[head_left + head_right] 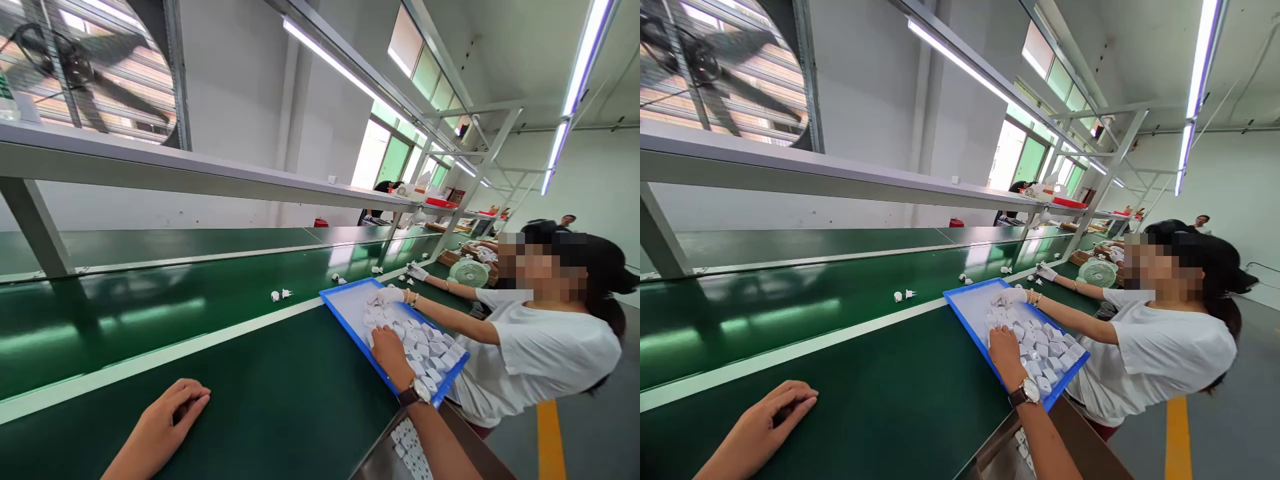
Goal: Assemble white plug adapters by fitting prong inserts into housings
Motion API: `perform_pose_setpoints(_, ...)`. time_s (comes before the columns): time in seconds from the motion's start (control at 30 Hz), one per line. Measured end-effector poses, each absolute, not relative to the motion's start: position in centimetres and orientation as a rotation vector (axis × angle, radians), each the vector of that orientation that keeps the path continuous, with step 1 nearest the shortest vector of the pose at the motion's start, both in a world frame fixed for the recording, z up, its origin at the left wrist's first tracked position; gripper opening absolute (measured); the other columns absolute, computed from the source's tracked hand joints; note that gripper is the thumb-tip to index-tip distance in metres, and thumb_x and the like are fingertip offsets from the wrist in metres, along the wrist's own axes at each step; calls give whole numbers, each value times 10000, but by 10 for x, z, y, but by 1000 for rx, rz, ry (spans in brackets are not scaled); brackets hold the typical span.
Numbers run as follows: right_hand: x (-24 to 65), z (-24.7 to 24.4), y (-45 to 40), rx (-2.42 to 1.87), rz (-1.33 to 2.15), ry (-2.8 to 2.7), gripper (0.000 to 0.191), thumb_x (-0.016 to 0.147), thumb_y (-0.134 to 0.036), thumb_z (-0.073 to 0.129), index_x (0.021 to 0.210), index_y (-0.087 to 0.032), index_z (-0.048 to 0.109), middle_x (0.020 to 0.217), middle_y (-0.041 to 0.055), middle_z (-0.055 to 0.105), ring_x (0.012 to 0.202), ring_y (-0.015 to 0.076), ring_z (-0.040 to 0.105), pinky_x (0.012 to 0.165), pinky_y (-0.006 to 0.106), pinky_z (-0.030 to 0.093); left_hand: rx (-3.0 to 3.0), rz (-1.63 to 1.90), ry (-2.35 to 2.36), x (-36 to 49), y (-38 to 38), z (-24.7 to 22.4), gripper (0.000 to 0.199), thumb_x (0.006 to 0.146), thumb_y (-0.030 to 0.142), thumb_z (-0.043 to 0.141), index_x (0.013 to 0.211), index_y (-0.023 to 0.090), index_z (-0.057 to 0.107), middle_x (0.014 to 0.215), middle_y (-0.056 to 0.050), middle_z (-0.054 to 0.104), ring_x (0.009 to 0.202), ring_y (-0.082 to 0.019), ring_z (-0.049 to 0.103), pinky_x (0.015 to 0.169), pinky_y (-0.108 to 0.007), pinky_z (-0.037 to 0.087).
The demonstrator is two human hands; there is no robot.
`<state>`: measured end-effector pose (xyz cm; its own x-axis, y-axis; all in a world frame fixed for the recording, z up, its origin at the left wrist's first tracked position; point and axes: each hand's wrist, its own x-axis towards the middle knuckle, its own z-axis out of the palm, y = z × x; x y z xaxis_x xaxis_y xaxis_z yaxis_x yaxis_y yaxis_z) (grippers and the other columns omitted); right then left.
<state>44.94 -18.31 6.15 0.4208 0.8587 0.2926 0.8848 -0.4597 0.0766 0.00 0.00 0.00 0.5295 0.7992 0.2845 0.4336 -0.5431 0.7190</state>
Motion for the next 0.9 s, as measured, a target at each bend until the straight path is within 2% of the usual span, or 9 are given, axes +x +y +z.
perform_pose_setpoints(0.07,439,61,-173,-2499,-436,-1652,280,776,66,536,861,-128,719,950,173,723,981,313,640,888,416,483,2174,830,992,4,-6,2,360,861,586,593,880,277,776,940,-28,741,665,-181,680,618,-255,572)
perform_pose_setpoints(0.17,390,60,-146,-2265,-385,-1879,313,876,-2,510,1034,-162,728,1052,120,730,1019,257,638,941,371,484,2161,825,970,17,-23,6,374,900,523,590,1149,283,733,1011,-43,725,732,-188,685,695,-282,597)
perform_pose_setpoints(0.3,290,50,-108,-1704,-140,-2287,305,953,-158,569,1213,-273,678,992,6,730,917,166,649,835,242,497,2155,823,906,38,-42,12,639,881,443,665,1484,326,491,1298,-74,660,1010,-235,695,898,-351,607)
perform_pose_setpoints(0.4,244,42,-79,-1294,53,-2396,343,951,-204,587,1283,-270,645,1051,27,735,938,177,668,845,259,514,2144,866,888,33,-42,14,415,948,431,586,1346,321,628,1247,-75,687,1078,-255,686,995,-381,571)
perform_pose_setpoints(0.5,249,36,-35,-1301,80,-2161,356,955,-223,560,1301,-257,640,1253,56,699,1131,181,654,1009,303,506,2094,945,1000,12,-38,7,277,970,444,541,1125,305,724,1193,-69,709,1091,-264,689,999,-364,565)
perform_pose_setpoints(0.63,296,31,41,-1513,18,-1925,440,846,-90,517,1258,-145,658,1355,174,634,1307,283,558,1122,514,432,1992,940,1123,-7,-38,-12,349,951,457,551,1258,333,659,1278,-75,678,1143,-274,675,1010,-381,561)
perform_pose_setpoints(0.73,319,26,82,-1611,30,-1845,456,720,-22,513,1126,-96,705,1252,218,674,1239,333,600,1065,533,471,1902,881,1117,-6,-37,-20,527,881,456,648,1390,345,573,1295,-80,660,1156,-279,659,1035,-412,547)
perform_pose_setpoints(0.8,320,23,97,-1626,58,-1824,439,684,-18,504,1060,-94,718,1098,199,716,1100,316,667,987,475,528,1842,869,1110,-4,-35,-20,609,847,461,693,1426,353,538,1278,-70,659,1116,-265,662,1020,-411,556)
perform_pose_setpoints(0.9,300,22,99,-1569,107,-1815,411,715,-50,486,1053,-115,710,955,141,706,922,259,699,888,395,570,1795,933,1104,-4,-33,-17,559,893,470,648,1427,351,534,1275,-65,646,1079,-244,656,989,-401,570)
